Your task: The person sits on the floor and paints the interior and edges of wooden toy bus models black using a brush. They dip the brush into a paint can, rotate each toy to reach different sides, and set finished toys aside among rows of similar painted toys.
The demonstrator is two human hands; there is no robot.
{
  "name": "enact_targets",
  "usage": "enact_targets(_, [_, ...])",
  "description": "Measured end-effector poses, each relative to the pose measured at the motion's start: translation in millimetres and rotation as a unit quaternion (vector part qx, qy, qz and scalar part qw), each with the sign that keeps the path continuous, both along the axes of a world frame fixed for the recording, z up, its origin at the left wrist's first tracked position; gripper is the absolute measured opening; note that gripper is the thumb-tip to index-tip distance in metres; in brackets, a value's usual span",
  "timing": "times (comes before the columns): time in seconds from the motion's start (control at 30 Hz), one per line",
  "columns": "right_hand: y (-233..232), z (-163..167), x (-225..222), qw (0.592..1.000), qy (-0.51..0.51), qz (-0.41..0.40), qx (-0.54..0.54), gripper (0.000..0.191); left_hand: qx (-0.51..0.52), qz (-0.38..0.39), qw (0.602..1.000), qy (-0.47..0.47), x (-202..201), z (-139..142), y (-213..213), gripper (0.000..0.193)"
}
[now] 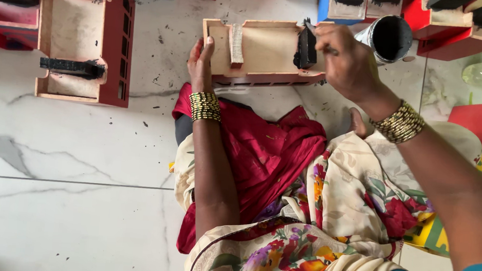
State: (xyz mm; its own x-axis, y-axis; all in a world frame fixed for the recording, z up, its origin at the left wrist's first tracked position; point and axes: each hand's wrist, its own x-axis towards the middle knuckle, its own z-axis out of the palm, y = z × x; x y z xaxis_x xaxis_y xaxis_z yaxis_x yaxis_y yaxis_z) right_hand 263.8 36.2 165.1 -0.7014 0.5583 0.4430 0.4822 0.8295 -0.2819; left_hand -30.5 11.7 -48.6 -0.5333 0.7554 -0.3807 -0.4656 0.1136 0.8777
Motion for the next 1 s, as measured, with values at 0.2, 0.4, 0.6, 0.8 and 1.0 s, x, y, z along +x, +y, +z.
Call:
enact_targets(0.2, [-34.3, 19.0, -7.5, 0.962, -0.26, 0.062, -0.049, 0.016, -0.005, 0.002, 1.0, 0.0, 2.3, 1.1, 1.1, 0.077])
enact_targets(0.4, [-66.6, 24.7, -29.5, 0.948, -0.228, 0.092, 0.202, 0.009, 0.004, 0.004, 1.0, -0.003, 2.2, -8.1, 2.3, 0.077])
enact_targets(0.6, [-65.3, -6.2, -44.7, 0.921, -0.338, 0.027, 0.191, 0.008, 0.031, 0.002, 0.999, -0.024, -0.5, -11.7, 1.7, 0.075])
enact_targets(0.8, [-80.3, -21.0, -51.1, 0.945, -0.24, 0.048, 0.217, 0.013, 0.048, 0.011, 0.997, -0.052, 0.2, -6.4, 1.4, 0.071])
enact_targets(1.0, [-46.7, -19.9, -65.0, 0.945, -0.252, 0.034, 0.205, 0.013, 0.062, 0.003, 0.996, -0.068, -1.3, -5.5, -0.3, 0.071])
